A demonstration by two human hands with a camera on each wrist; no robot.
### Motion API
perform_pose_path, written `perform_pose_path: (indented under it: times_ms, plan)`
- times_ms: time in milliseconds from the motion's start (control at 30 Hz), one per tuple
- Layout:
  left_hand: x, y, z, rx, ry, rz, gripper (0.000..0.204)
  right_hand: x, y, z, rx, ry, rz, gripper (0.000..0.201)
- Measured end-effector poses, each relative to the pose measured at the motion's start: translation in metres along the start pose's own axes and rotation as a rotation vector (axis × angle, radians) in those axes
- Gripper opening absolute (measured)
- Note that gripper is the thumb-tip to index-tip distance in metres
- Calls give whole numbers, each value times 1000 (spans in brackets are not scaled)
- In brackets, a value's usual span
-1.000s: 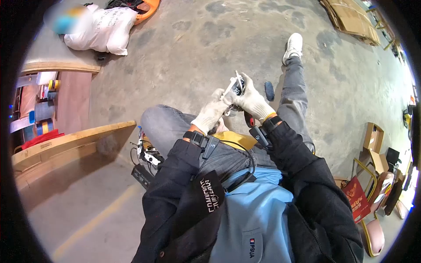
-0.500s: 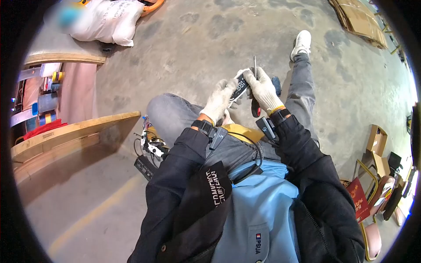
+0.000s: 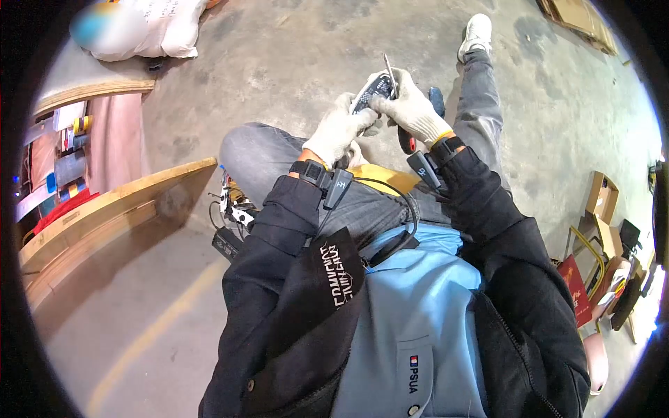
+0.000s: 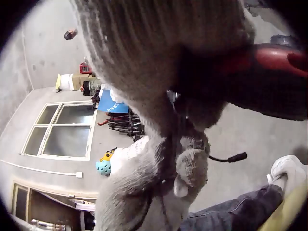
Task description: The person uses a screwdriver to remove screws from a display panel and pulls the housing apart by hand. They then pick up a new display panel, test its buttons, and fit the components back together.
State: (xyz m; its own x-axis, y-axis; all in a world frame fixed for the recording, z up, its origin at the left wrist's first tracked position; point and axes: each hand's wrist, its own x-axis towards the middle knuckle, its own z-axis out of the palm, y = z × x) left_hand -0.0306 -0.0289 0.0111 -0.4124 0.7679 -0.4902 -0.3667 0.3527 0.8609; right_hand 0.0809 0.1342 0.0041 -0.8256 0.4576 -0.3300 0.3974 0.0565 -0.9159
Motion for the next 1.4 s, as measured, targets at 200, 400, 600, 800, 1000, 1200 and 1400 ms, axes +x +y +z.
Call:
perform_pose_path:
  times_ms: [200,400,600,800,1000,1200,1400]
  plan:
    - [4,9,3,-51,234,-82,40,1,-8,19,168,171,-30,45]
    - [5,1,1,-198,44,4,39,8,7,3,206,217,18,35]
    - [2,14,1,287,-144,-61,37,5,32,-11,394,84,81,36]
    - [11,6,-1,252,-93,-238,33,-5,13,-13,300,-151,107,48]
    - [-1,11,-1,72,-209,-135,38,-2,8,-12,359,-69,20,39]
    - [-9,23,6,26,-209,-109,50,2,9,-12,426,-27,89,36]
    - [-9,21,8,142,-98,-88,29,-3,14,-3,-53,-40,14,84]
